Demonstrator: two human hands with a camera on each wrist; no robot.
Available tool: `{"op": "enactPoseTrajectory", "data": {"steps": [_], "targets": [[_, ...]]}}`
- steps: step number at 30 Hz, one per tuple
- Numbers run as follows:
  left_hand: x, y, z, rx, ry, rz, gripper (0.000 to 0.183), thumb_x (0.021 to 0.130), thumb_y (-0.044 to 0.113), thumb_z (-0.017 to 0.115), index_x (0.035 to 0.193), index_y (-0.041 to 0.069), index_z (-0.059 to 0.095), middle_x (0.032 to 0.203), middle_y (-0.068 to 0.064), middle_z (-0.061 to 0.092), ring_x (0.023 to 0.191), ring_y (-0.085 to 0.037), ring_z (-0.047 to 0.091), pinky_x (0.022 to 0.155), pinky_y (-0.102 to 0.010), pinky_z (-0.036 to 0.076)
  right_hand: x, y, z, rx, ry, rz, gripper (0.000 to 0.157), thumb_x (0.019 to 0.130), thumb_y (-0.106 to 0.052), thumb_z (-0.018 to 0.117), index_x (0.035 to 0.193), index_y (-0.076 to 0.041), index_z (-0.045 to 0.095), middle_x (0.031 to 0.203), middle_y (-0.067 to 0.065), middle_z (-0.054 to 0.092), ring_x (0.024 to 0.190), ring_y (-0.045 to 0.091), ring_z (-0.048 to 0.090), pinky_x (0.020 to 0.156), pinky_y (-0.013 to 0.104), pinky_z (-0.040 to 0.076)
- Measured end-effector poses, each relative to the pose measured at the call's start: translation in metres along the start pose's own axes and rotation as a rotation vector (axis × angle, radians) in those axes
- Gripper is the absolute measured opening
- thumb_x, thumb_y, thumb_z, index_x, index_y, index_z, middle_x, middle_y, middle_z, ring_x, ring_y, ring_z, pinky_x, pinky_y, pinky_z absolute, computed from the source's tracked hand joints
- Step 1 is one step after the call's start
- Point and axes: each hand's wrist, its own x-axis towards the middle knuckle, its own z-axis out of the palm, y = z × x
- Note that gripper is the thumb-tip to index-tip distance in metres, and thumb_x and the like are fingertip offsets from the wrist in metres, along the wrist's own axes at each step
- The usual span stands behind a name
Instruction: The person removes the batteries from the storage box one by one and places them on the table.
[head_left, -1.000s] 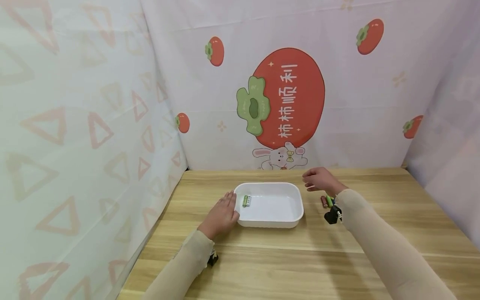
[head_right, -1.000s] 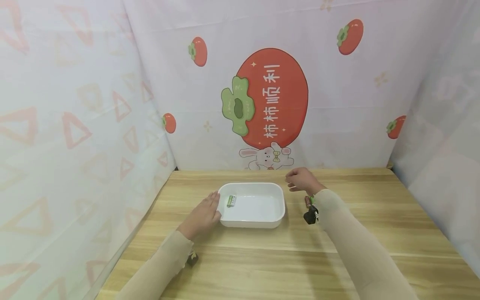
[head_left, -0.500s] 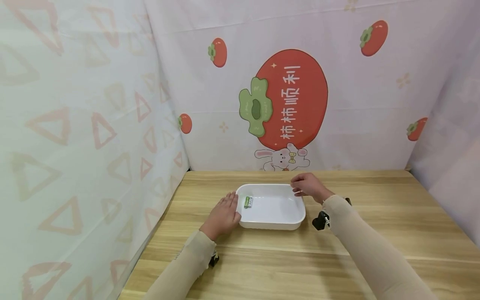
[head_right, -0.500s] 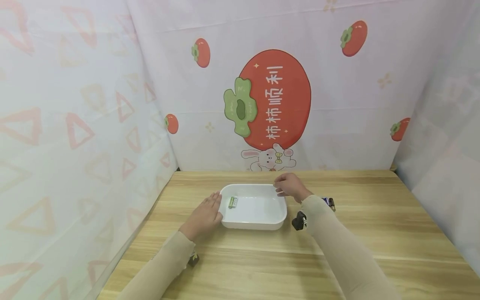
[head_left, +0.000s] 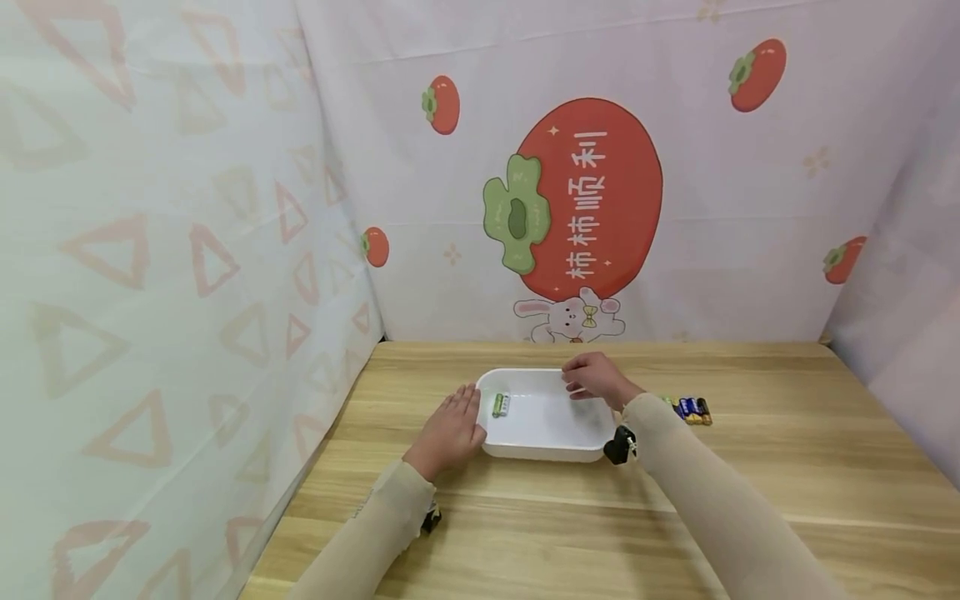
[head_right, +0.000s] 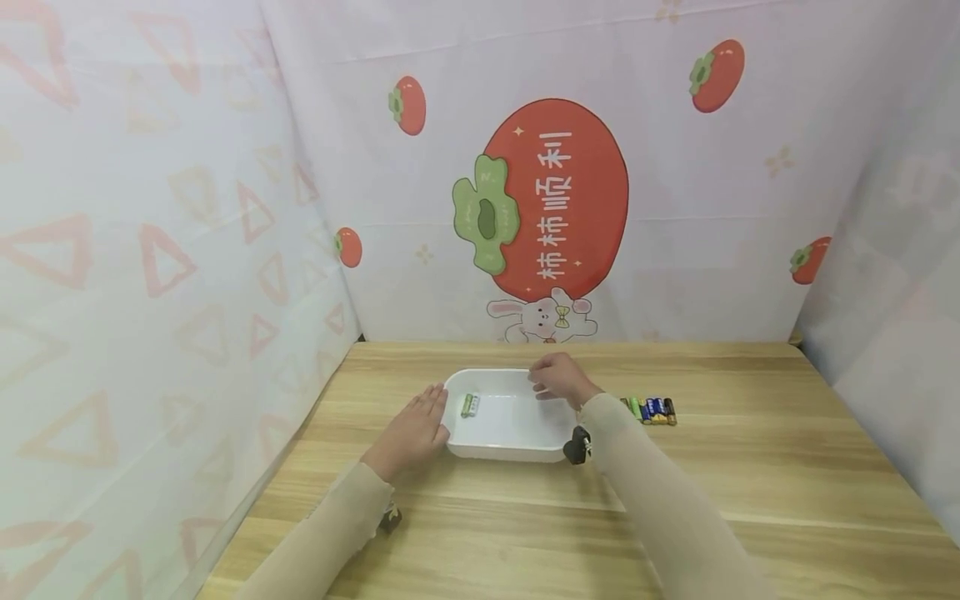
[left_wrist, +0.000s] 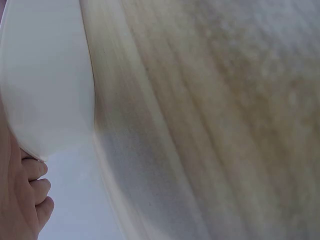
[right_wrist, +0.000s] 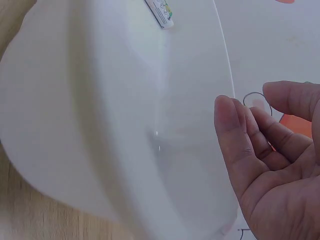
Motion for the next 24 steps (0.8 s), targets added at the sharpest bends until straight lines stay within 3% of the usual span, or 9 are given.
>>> {"op": "enactPoseTrajectory", "data": {"steps": [8, 24], "targets": [[-0.001, 0.002, 0.004, -0.001, -0.035, -0.020, 0.063, 0.099, 0.029, 0.036, 0.150, -0.007, 0.026, 0.156, -0.021, 0.024, 0.144, -0.033, 0.022, 0.115, -0.043, 0.020, 0.005, 0.004, 0.018, 0.017, -0.015, 0.008, 0.033, 0.097, -0.007, 0.057, 0.125, 0.010, 0.057, 0.121, 0.028, 0.057, 0.091, 0.029, 0.062, 0.079, 0.038, 0.057], [0.000, 0.002, 0.001, 0.017, -0.032, -0.023, 0.062, 0.100, 0.028, 0.037, 0.150, -0.007, 0.026, 0.156, -0.021, 0.025, 0.144, -0.033, 0.022, 0.115, -0.043, 0.020, 0.013, 0.002, 0.043, 0.014, -0.039, 0.028, 0.032, 0.096, -0.008, 0.057, 0.123, 0.008, 0.060, 0.116, 0.025, 0.060, 0.090, 0.027, 0.063, 0.078, 0.038, 0.056]]}}
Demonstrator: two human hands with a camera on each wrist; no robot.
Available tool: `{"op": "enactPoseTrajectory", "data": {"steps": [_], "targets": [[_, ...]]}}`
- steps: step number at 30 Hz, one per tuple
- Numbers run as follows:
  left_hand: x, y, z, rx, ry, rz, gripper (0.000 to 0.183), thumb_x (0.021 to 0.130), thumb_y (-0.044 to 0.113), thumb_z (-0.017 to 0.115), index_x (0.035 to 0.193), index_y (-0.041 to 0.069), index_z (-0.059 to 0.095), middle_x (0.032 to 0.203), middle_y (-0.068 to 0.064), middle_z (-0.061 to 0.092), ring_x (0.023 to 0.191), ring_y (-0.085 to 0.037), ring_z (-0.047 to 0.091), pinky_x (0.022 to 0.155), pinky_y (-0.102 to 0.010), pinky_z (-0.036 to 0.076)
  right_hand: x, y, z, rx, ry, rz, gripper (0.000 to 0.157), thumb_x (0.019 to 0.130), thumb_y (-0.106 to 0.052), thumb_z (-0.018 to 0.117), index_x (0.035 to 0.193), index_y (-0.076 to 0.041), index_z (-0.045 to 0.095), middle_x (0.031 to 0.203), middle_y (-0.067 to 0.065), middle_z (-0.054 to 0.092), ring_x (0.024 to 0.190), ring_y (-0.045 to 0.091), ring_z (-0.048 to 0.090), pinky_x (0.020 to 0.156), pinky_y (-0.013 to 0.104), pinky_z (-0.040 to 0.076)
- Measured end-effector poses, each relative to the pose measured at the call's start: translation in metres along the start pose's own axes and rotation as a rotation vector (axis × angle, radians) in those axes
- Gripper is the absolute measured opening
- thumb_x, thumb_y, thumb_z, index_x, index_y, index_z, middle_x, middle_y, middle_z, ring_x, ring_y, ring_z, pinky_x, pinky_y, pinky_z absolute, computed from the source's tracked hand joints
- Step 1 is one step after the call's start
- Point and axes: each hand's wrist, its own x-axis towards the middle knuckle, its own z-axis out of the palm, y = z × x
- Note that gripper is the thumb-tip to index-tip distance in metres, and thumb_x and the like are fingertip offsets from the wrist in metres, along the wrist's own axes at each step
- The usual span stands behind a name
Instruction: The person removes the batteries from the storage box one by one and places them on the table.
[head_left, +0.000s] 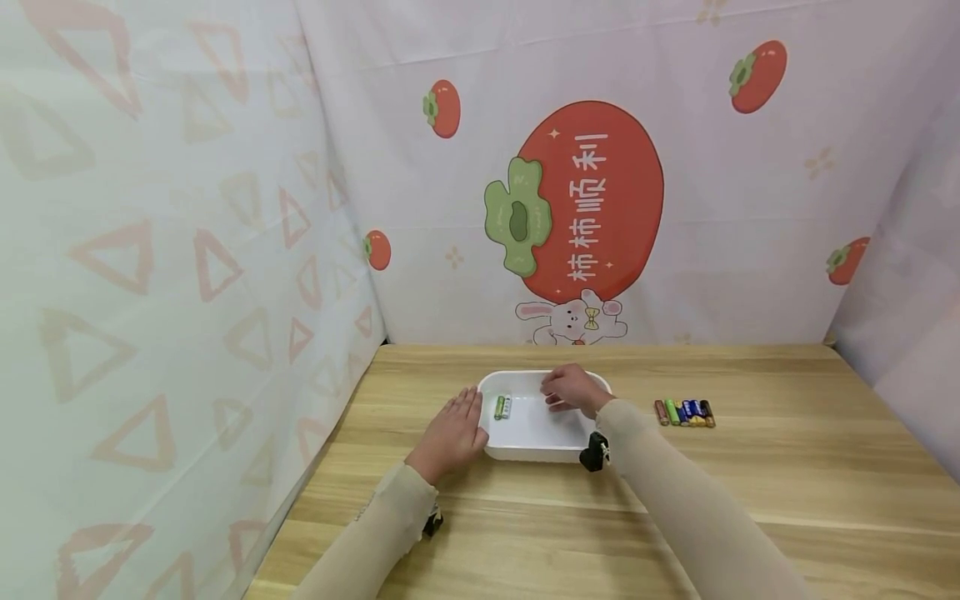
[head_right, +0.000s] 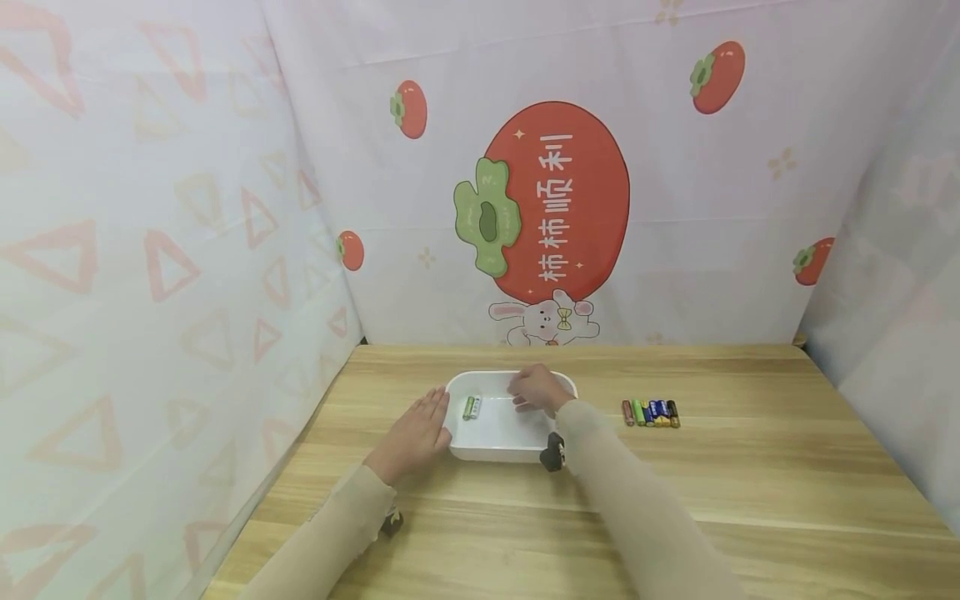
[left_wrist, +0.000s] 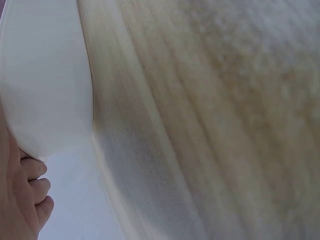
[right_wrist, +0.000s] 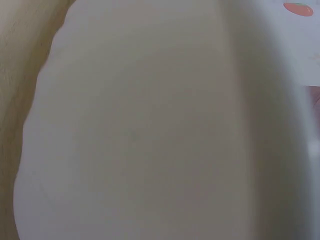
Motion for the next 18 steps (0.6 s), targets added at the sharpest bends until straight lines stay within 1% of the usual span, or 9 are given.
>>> {"op": "enactPoseTrajectory", "data": {"steps": [4, 9, 13, 18], "targets": [[0.000, -0.001, 0.001, -0.009, -0.015, -0.008, 0.063, 0.100, 0.029, 0.036, 0.151, -0.006, 0.024, 0.157, -0.020, 0.023, 0.145, -0.031, 0.019, 0.116, -0.042, 0.018, -0.002, -0.006, 0.009, 0.006, -0.020, 0.004, 0.031, 0.095, -0.006, 0.057, 0.122, 0.009, 0.059, 0.117, 0.026, 0.059, 0.092, 0.029, 0.063, 0.079, 0.038, 0.056], [0.000, -0.001, 0.000, -0.024, 0.012, 0.009, 0.063, 0.099, 0.029, 0.036, 0.150, -0.007, 0.026, 0.156, -0.021, 0.025, 0.144, -0.033, 0.022, 0.115, -0.044, 0.021, -0.001, -0.011, 0.016, -0.016, -0.013, 0.021, 0.028, 0.095, -0.007, 0.057, 0.118, 0.008, 0.062, 0.116, 0.024, 0.060, 0.092, 0.028, 0.062, 0.079, 0.038, 0.056], [0.000, -0.001, -0.002, -0.027, 0.036, 0.019, 0.063, 0.098, 0.028, 0.038, 0.148, -0.008, 0.029, 0.154, -0.023, 0.028, 0.142, -0.034, 0.025, 0.114, -0.044, 0.023, 0.003, -0.011, 0.024, -0.019, -0.008, 0.025, 0.025, 0.093, -0.006, 0.057, 0.112, 0.008, 0.065, 0.106, 0.021, 0.061, 0.088, 0.026, 0.062, 0.080, 0.039, 0.056], [-0.001, -0.001, -0.001, -0.047, 0.028, 0.019, 0.062, 0.098, 0.026, 0.040, 0.148, -0.009, 0.028, 0.154, -0.023, 0.028, 0.142, -0.035, 0.024, 0.114, -0.045, 0.023, 0.006, -0.007, 0.034, -0.017, 0.001, 0.037, 0.016, 0.091, -0.004, 0.060, 0.102, 0.006, 0.065, 0.094, 0.017, 0.060, 0.081, 0.025, 0.061, 0.074, 0.038, 0.057]]}}
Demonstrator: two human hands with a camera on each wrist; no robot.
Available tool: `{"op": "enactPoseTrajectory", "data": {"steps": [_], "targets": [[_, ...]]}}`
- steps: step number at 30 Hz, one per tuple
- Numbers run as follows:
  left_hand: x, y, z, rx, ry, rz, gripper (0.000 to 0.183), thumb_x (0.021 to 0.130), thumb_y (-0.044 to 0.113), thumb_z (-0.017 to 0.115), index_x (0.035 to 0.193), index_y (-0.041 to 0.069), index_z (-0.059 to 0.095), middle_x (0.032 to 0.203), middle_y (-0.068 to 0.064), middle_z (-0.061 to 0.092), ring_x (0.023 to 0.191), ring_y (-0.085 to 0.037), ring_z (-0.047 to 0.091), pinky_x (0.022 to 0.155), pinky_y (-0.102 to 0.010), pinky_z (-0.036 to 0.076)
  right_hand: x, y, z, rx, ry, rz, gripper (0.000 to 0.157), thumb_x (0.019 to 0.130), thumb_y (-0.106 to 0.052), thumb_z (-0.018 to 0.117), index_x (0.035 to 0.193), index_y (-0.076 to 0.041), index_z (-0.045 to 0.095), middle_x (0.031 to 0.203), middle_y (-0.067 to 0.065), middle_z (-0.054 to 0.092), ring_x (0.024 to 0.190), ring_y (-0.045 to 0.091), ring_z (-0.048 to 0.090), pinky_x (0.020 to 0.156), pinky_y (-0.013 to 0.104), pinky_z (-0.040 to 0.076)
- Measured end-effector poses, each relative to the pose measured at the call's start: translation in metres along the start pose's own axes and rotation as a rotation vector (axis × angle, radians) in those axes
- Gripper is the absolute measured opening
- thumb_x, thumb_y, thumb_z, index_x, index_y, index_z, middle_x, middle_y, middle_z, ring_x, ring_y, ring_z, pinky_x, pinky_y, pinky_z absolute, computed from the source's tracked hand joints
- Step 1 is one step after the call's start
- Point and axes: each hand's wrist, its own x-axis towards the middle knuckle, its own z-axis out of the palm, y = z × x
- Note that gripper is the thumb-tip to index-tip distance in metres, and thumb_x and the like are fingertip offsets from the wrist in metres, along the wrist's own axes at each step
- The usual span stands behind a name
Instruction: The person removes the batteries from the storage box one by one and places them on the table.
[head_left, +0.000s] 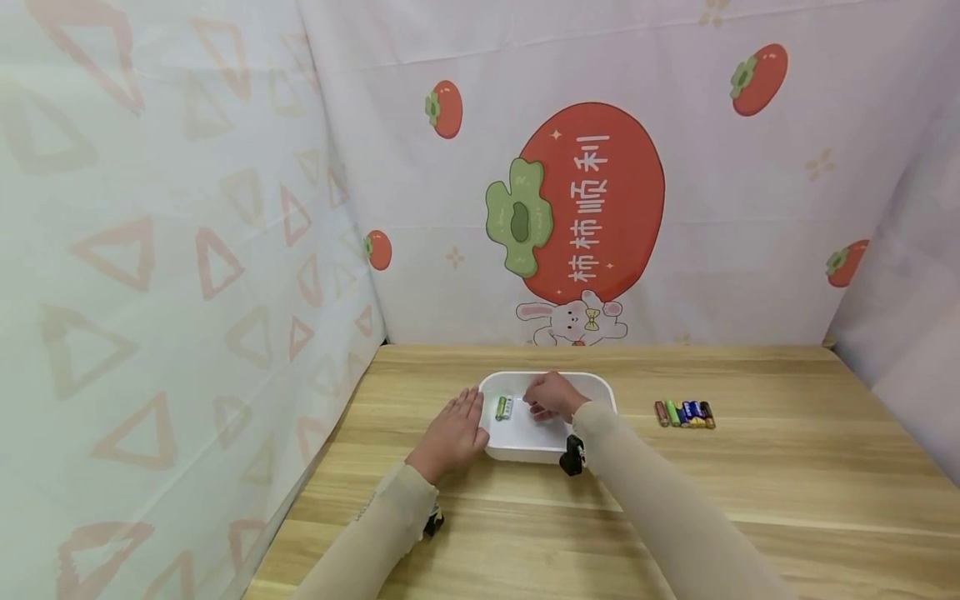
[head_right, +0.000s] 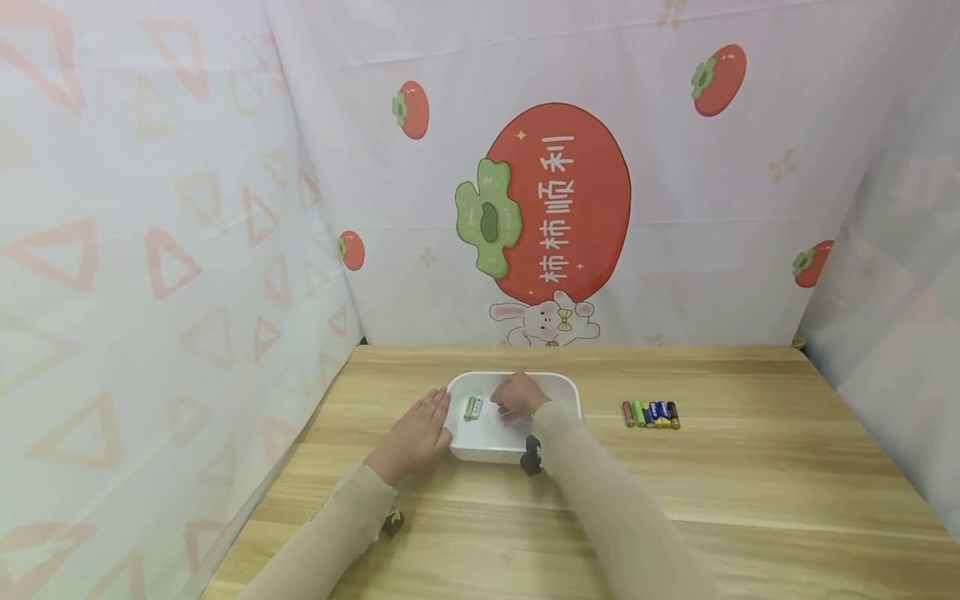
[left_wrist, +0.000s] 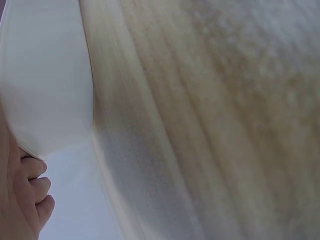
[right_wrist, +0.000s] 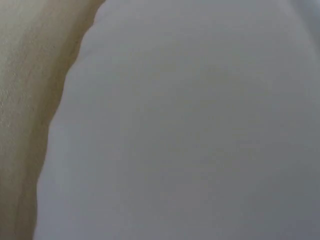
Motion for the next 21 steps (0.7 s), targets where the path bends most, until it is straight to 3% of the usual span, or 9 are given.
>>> {"op": "enactPoseTrajectory", "data": {"steps": [9, 21], "targets": [[0.002, 0.000, 0.001, 0.014, -0.016, -0.012, 0.063, 0.099, 0.028, 0.036, 0.150, -0.008, 0.027, 0.155, -0.021, 0.025, 0.143, -0.033, 0.023, 0.115, -0.044, 0.022, 0.013, 0.007, 0.005, -0.059, 0.048, 0.051, 0.010, 0.089, -0.005, 0.064, 0.094, 0.002, 0.066, 0.082, 0.014, 0.063, 0.063, 0.019, 0.061, 0.057, 0.028, 0.055], [0.003, -0.001, 0.002, -0.001, -0.026, -0.019, 0.063, 0.099, 0.027, 0.039, 0.150, -0.007, 0.025, 0.156, -0.020, 0.024, 0.144, -0.032, 0.021, 0.115, -0.042, 0.020, 0.025, 0.005, 0.012, -0.155, 0.035, 0.082, 0.008, 0.085, -0.005, 0.069, 0.086, 0.002, 0.067, 0.073, 0.011, 0.062, 0.057, 0.018, 0.060, 0.055, 0.027, 0.054]]}}
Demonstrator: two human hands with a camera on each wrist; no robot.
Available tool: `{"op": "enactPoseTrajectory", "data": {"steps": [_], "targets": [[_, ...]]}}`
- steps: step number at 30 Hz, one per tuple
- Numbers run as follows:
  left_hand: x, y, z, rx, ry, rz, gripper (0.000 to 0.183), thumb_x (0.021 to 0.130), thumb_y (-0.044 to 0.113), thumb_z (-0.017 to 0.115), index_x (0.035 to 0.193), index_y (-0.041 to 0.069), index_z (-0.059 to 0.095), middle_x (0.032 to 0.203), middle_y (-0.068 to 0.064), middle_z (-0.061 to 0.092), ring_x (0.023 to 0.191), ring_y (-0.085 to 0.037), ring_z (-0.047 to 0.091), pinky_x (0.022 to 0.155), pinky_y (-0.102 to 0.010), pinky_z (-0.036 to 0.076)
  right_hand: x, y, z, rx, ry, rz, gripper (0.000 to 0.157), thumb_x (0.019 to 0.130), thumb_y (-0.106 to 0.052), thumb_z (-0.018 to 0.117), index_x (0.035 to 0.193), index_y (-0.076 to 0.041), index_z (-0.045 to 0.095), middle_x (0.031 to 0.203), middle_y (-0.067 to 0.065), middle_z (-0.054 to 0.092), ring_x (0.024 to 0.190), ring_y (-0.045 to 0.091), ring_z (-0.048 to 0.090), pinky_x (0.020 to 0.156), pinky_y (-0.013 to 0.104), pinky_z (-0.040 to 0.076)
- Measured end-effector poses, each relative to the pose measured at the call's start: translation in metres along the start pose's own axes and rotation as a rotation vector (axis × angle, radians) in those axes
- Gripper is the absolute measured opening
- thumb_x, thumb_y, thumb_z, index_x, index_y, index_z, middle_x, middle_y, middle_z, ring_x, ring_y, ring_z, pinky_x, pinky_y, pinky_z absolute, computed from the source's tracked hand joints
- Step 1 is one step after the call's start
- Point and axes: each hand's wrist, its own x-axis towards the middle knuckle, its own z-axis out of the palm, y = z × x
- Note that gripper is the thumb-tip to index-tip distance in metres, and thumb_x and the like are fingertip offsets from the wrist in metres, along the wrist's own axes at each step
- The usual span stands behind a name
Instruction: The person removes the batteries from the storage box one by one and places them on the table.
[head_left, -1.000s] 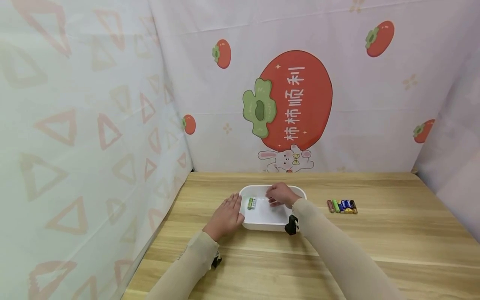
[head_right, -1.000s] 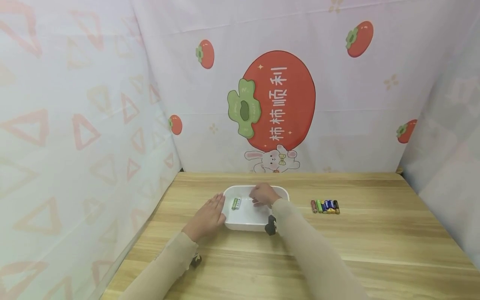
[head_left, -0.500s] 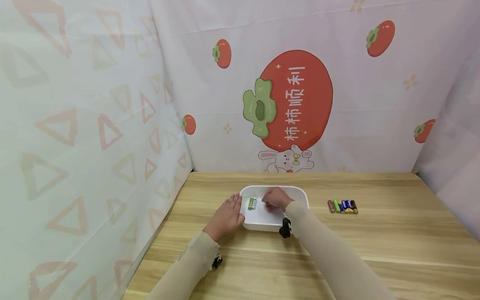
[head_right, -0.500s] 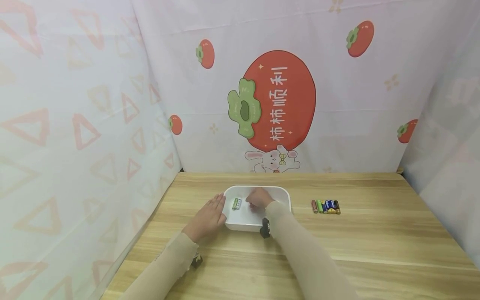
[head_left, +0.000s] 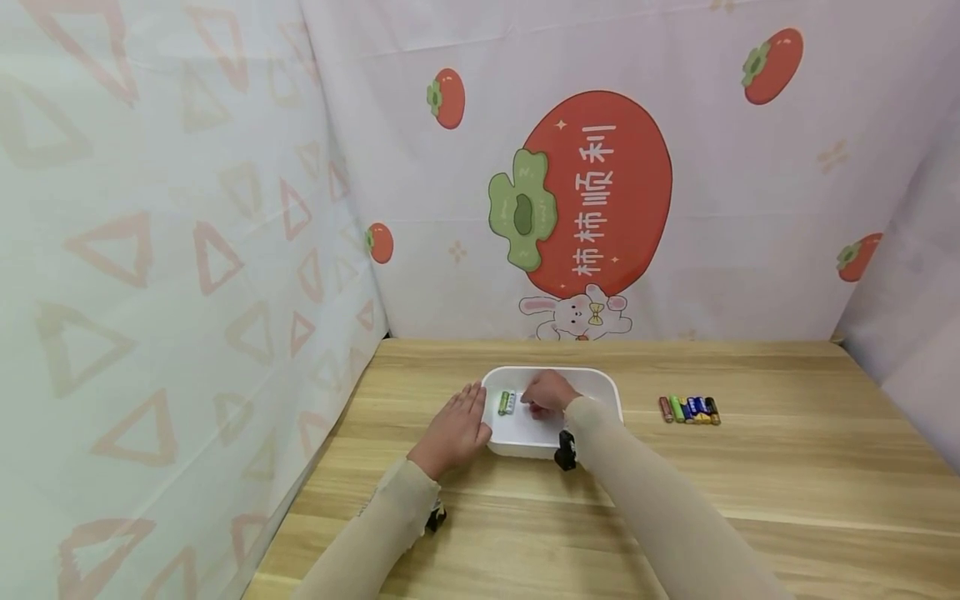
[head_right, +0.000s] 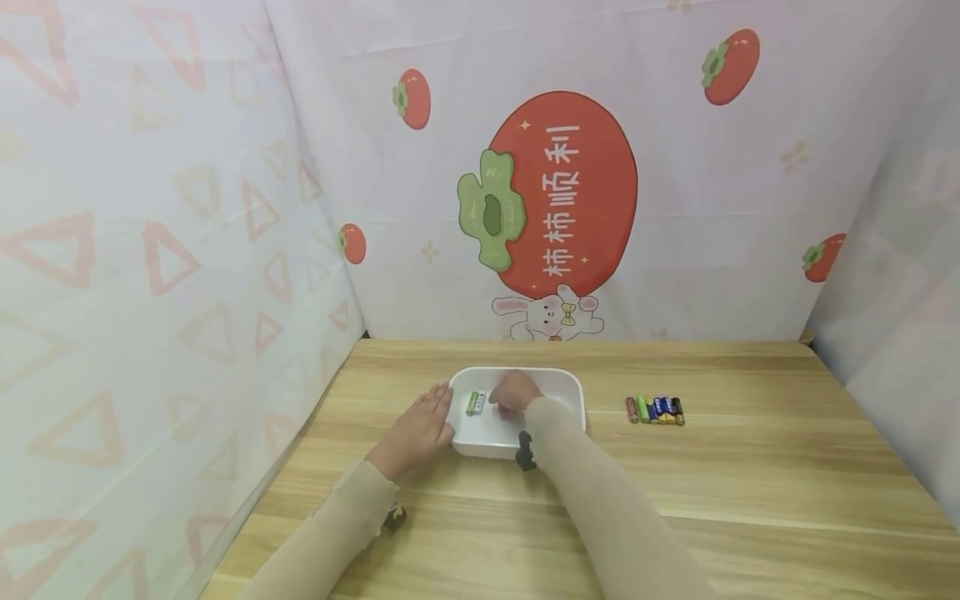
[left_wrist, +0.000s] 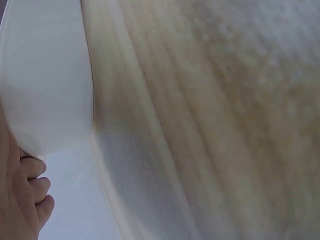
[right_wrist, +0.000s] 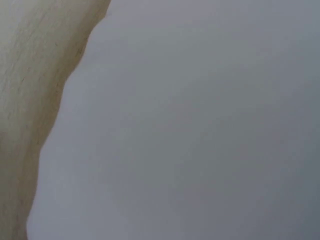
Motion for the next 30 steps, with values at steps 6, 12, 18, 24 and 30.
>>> {"op": "enactPoseTrajectory", "data": {"steps": [6, 12, 18, 24, 30], "targets": [[0.000, -0.001, 0.003, -0.007, 0.027, 0.020, 0.063, 0.099, 0.027, 0.040, 0.149, -0.008, 0.028, 0.155, -0.022, 0.027, 0.143, -0.034, 0.024, 0.114, -0.045, 0.023, 0.000, -0.002, 0.006, -0.037, 0.010, -0.010, 0.008, 0.082, -0.006, 0.072, 0.081, -0.001, 0.067, 0.071, 0.009, 0.062, 0.057, 0.016, 0.060, 0.054, 0.026, 0.052], [0.000, -0.001, 0.001, -0.001, 0.005, 0.010, 0.063, 0.099, 0.027, 0.040, 0.150, -0.007, 0.025, 0.156, -0.021, 0.025, 0.144, -0.033, 0.022, 0.115, -0.043, 0.021, 0.000, -0.003, 0.011, -0.168, 0.015, -0.074, 0.008, 0.078, -0.007, 0.074, 0.075, -0.003, 0.067, 0.069, 0.009, 0.065, 0.059, 0.018, 0.060, 0.053, 0.027, 0.049], [0.000, -0.001, 0.000, 0.002, -0.016, 0.002, 0.063, 0.100, 0.027, 0.039, 0.150, -0.007, 0.024, 0.156, -0.021, 0.023, 0.144, -0.032, 0.020, 0.116, -0.042, 0.019, -0.002, -0.009, 0.014, -0.220, 0.011, -0.098, 0.010, 0.079, -0.009, 0.074, 0.074, -0.003, 0.069, 0.068, 0.008, 0.065, 0.061, 0.020, 0.061, 0.056, 0.029, 0.049], [0.000, -0.003, 0.001, 0.003, -0.006, 0.000, 0.063, 0.099, 0.028, 0.039, 0.150, -0.007, 0.025, 0.156, -0.021, 0.024, 0.144, -0.032, 0.021, 0.116, -0.042, 0.019, 0.001, -0.011, 0.021, -0.201, 0.018, -0.073, 0.012, 0.081, -0.012, 0.074, 0.075, -0.002, 0.070, 0.070, 0.009, 0.066, 0.060, 0.018, 0.061, 0.056, 0.028, 0.051], [0.002, -0.002, -0.001, -0.001, -0.011, 0.010, 0.064, 0.099, 0.028, 0.038, 0.150, -0.008, 0.023, 0.156, -0.022, 0.023, 0.144, -0.033, 0.020, 0.115, -0.043, 0.020, 0.008, -0.012, 0.024, -0.200, 0.046, -0.080, 0.013, 0.081, -0.012, 0.072, 0.072, -0.003, 0.068, 0.068, 0.008, 0.065, 0.057, 0.017, 0.059, 0.053, 0.026, 0.048]]}}
